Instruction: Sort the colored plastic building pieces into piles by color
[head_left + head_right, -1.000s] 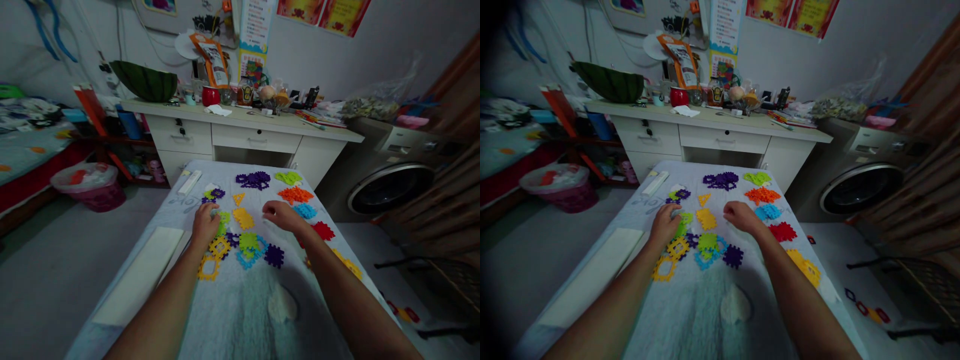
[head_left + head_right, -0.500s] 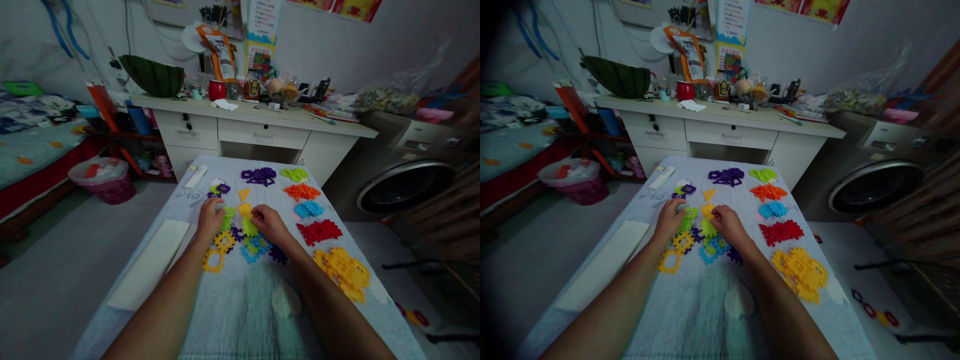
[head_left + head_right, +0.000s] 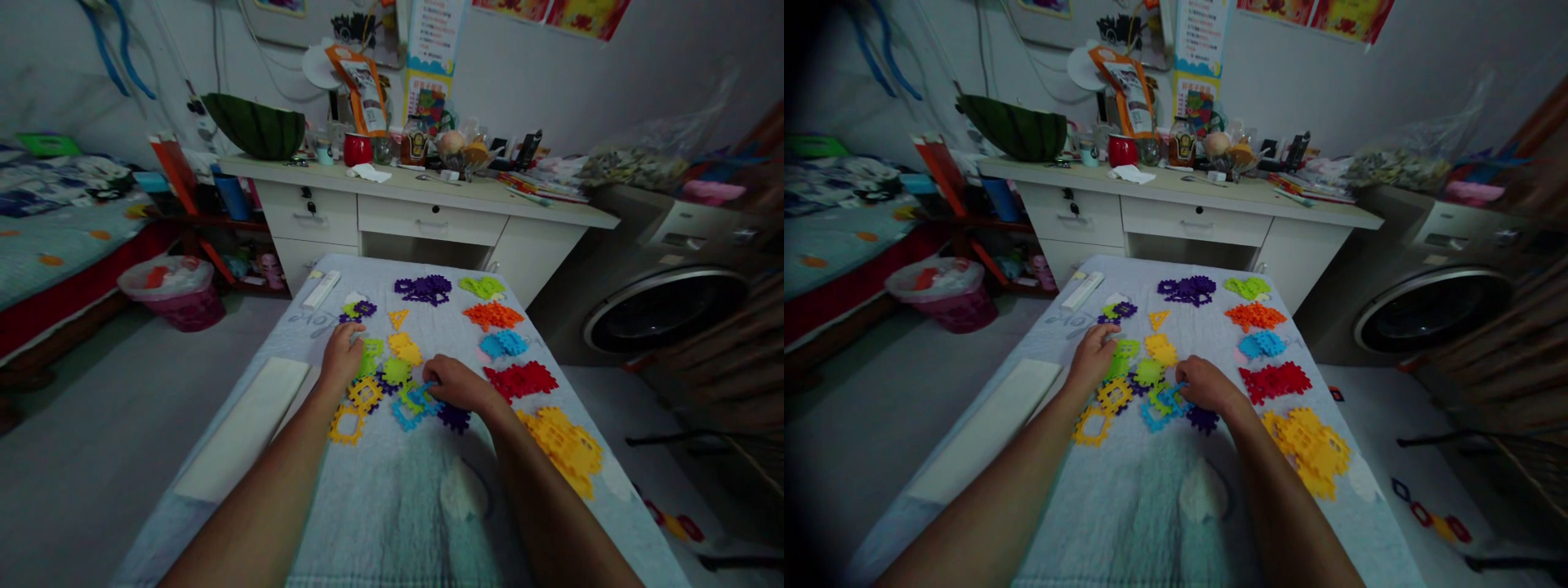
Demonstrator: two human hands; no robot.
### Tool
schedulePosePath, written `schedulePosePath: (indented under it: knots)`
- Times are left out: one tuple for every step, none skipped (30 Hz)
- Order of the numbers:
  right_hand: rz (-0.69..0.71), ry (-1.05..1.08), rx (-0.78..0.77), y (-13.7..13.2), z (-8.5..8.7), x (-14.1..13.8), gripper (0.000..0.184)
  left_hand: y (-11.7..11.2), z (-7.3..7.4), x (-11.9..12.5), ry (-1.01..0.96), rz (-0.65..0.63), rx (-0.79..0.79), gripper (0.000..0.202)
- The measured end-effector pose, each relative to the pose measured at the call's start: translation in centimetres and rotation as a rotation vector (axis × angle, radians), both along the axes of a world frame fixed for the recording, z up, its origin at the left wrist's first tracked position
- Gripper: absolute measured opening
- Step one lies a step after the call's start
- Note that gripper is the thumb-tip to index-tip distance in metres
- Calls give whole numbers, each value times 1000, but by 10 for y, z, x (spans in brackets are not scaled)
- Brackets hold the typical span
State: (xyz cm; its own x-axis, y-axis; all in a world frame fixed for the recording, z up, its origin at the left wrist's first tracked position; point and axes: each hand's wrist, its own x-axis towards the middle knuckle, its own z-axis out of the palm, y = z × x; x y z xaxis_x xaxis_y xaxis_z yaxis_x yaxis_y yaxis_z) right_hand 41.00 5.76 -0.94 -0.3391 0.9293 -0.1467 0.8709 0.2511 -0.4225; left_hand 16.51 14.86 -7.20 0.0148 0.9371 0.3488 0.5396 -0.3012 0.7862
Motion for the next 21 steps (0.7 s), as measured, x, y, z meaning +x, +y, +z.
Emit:
schedulePosePath:
  knots:
    - [-9, 12, 13, 0, -1, 0, 17, -1, 1, 0, 34, -21, -1, 27]
    - [-23, 33, 26, 0, -2, 0, 17, -1, 2, 0, 80, -47, 1, 25]
    - [-41, 62, 33, 0, -1, 2, 17, -3, 2, 0, 138, -77, 4, 24]
    - [-67, 97, 32, 0, -1, 4, 17, -4, 3, 0, 201, -106, 5, 23]
    - [-101, 136, 25, -1, 1, 7, 16, -6, 4, 0, 255, -122, 11, 22]
    - [-135, 176, 13, -1, 2, 10, 15, -8, 4, 0, 299, -132, 21, 23]
    - [-170, 212, 4, -1, 4, 14, 14, -9, 5, 1, 334, -134, 33, 24]
    - [-204, 240, 7, 0, 5, 19, 14, -11, 6, 1, 361, -133, 43, 26]
    - [-239, 257, 26, 1, 6, 25, 13, -13, 7, 1, 384, -131, 49, 28]
    - [-280, 262, 64, 3, 7, 32, 12, -14, 8, 1, 404, -124, 49, 30]
    - [-328, 258, 114, 5, 8, 40, 12, -15, 9, 1, 423, -117, 45, 33]
    - [-386, 244, 170, 8, 9, 48, 11, -16, 9, 1, 440, -109, 39, 35]
    - [-451, 224, 226, 11, 9, 56, 10, -17, 9, 1, 455, -100, 33, 37]
    - [-518, 198, 275, 14, 10, 65, 8, -17, 9, 0, 469, -93, 28, 39]
    - [-583, 168, 317, 17, 10, 72, 6, -17, 8, 0, 481, -87, 25, 39]
    - [-642, 134, 349, 19, 10, 79, 5, -17, 7, 0, 490, -85, 25, 39]
    - [-694, 97, 370, 20, 9, 84, 3, -17, 6, 0, 498, -85, 25, 39]
    - [-740, 59, 381, 20, 9, 88, 2, -16, 5, 0, 506, -83, 23, 38]
    - [-778, 21, 383, 20, 8, 90, 2, -16, 4, 0, 515, -82, 21, 37]
    - [-810, -16, 380, 20, 7, 92, 3, -16, 4, 0, 527, -84, 16, 36]
    - [-837, -52, 374, 19, 5, 93, 6, -16, 3, 0, 541, -88, 9, 35]
